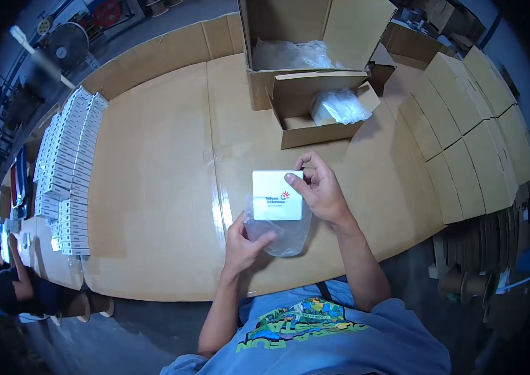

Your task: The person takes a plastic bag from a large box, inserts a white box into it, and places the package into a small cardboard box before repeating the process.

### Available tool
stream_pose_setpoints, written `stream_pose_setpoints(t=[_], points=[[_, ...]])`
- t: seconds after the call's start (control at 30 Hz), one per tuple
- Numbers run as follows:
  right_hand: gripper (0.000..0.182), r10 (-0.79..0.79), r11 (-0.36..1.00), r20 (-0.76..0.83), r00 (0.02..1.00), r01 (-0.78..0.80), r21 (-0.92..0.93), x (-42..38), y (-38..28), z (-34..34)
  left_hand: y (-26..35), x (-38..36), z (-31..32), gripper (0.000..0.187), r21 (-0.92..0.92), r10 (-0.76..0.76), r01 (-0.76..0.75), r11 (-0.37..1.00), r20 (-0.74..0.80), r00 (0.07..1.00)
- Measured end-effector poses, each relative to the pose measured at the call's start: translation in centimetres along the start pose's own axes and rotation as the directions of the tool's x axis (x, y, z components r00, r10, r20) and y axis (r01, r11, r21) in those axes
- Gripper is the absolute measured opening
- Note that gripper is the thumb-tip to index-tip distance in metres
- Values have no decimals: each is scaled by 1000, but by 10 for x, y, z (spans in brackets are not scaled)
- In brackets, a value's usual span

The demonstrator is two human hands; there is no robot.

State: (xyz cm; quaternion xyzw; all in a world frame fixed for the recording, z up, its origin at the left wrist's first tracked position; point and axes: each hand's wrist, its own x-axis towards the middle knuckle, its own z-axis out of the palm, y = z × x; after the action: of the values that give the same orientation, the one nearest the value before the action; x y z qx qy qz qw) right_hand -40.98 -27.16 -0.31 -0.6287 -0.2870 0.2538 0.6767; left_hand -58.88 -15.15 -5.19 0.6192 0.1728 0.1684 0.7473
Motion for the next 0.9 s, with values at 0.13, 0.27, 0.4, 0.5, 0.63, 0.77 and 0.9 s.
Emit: stream_pose_setpoints(t=[0.13,0.27,0.4,0.5,0.63,0.77,0.9], points=[[25,29,999,16,999,-28,-42,-5,15,0,-14,0,-5,30,-92,-181,174,980,-71,981],[36,-24,977,7,1000,22,210,-24,6,-2,-20,4,2,32,-277,-159,105,955,-179,971],[44,-4,966,166,986,-39,256,-43,25,-12,-16,8,1,36,-363,-126,58,930,-166,978],[25,7,978,23,1000,-12,207,-47,33,-8,-18,13,-2,39,-267,-94,53,962,-145,985],[10,-31,982,-47,998,40,183,-45,32,-6,-26,16,-12,45,-32,8,-12,999,-129,992],[9,-88,972,-47,995,96,214,-44,30,-7,-2,16,0,52,49,124,-118,992,-135,983],[20,-106,957,-1,994,102,270,-44,32,-9,-3,16,-2,59,-27,205,-206,978,-54,977]])
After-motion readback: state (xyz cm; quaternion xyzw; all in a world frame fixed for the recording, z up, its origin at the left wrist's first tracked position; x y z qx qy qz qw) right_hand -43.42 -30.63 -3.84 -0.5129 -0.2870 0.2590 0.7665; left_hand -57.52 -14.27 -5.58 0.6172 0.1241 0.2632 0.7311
